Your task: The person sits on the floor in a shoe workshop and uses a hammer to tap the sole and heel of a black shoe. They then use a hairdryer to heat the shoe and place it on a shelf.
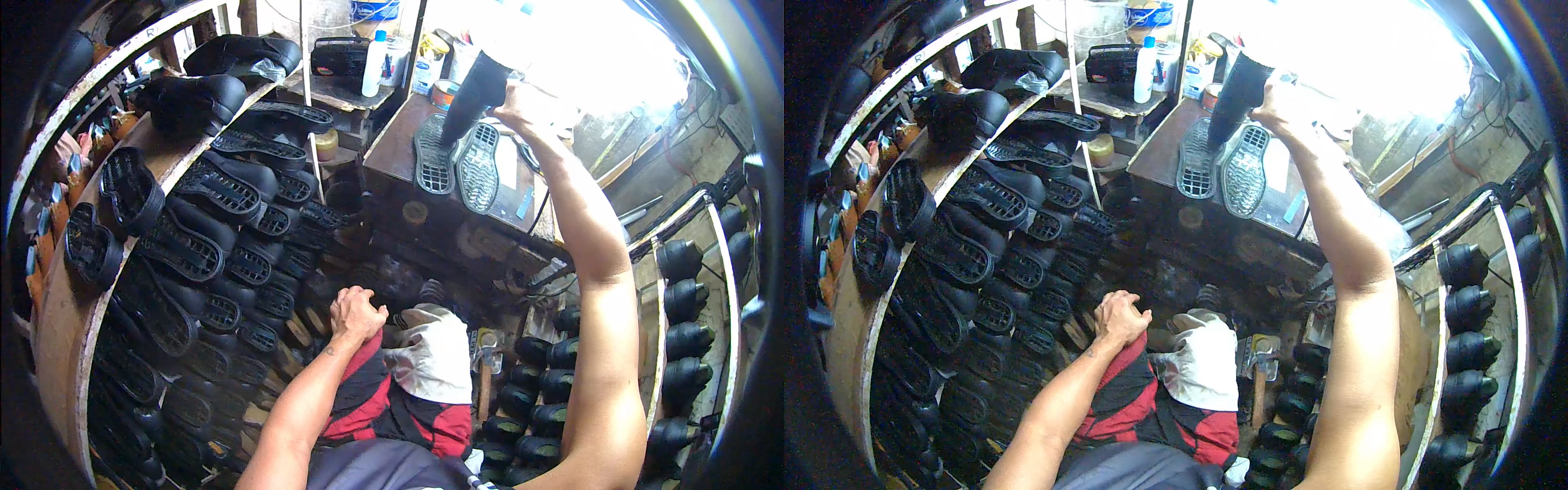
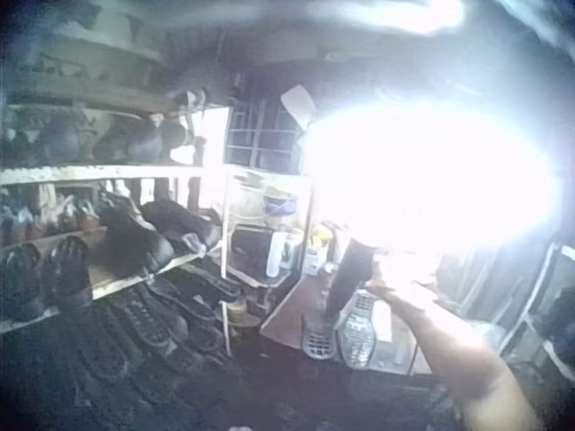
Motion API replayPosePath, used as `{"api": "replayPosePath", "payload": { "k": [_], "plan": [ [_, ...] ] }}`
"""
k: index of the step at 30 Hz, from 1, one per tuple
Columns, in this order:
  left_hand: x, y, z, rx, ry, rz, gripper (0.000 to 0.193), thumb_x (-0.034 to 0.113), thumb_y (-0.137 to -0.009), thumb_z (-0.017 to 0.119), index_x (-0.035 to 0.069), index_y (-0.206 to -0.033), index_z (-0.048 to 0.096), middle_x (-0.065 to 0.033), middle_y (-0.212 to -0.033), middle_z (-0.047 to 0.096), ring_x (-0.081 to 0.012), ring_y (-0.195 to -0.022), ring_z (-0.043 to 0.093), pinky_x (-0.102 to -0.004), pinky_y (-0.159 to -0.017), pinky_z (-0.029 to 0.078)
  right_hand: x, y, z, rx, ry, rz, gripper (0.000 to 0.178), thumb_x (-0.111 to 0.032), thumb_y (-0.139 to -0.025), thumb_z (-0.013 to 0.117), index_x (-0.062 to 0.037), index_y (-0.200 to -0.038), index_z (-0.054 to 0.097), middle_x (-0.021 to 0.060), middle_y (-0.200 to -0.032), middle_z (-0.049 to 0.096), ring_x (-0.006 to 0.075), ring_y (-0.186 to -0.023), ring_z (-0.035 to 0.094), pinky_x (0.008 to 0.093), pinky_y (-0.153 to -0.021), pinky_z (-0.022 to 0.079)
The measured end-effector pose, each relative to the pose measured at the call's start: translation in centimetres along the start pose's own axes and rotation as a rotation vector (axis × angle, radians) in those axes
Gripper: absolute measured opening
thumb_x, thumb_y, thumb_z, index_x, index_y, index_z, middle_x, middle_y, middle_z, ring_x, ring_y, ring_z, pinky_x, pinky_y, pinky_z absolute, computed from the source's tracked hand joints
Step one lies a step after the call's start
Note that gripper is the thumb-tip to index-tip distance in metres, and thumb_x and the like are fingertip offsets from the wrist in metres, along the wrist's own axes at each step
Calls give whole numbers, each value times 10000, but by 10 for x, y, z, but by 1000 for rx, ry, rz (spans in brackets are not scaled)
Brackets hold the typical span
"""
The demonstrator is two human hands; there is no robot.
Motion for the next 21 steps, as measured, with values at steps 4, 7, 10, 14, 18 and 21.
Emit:
{"api": "replayPosePath", "payload": {
  "k": [4,7,10,14,18,21],
  "plan": [
    [0,0,0,3,10,-12,519,444,-831,801,96,-1216,807,-126,-1322,716,-350,-1320,609,-497,-1129,496,-13,20,-16,-22,-145,-47,583,-355,-793,911,18,-1202,726,209,-1068,783,335,-990,763,453,-894,604],
    [1,0,0,-4,1,-9,509,415,-856,773,80,-1239,796,-134,-1311,709,-353,-1308,607,-497,-1124,496,-19,37,-32,16,-97,-54,562,-336,-772,914,10,-1178,737,191,-1070,784,314,-967,760,438,-877,599],
    [1,1,-1,-11,20,-3,495,412,-860,777,86,-1231,799,-132,-1301,711,-353,-1301,610,-499,-1119,497,-26,49,-44,25,-176,-85,561,-315,-756,916,30,-1162,737,189,-1080,780,305,-964,753,429,-859,594],
    [1,2,-3,21,22,16,489,409,-858,786,86,-1225,800,-127,-1297,713,-353,-1296,612,-500,-1115,497,-33,66,-48,-122,-325,-153,687,-288,-729,946,81,-1262,715,239,-1178,773,326,-1053,751,424,-950,582],
    [0,1,0,27,15,24,491,410,-856,789,86,-1224,800,-123,-1298,714,-352,-1296,611,-500,-1113,498,-41,88,-61,-139,-372,-172,795,-275,-702,975,100,-1342,690,276,-1257,756,342,-1133,744,422,-1043,554],
    [0,0,2,28,15,27,494,416,-853,790,86,-1221,801,-122,-1301,713,-350,-1303,606,-501,-1113,498,-52,96,-83,-29,-305,-227,561,-222,-704,968,49,-1140,740,219,-1035,772,288,-916,744,415,-860,581]
  ]
}}
Point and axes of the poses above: each hand's wrist, its own y-axis away from the middle knuckle, its own z-axis out of the palm, x = y × z, the point moved 9 cm from there along -y, towards the middle knuckle
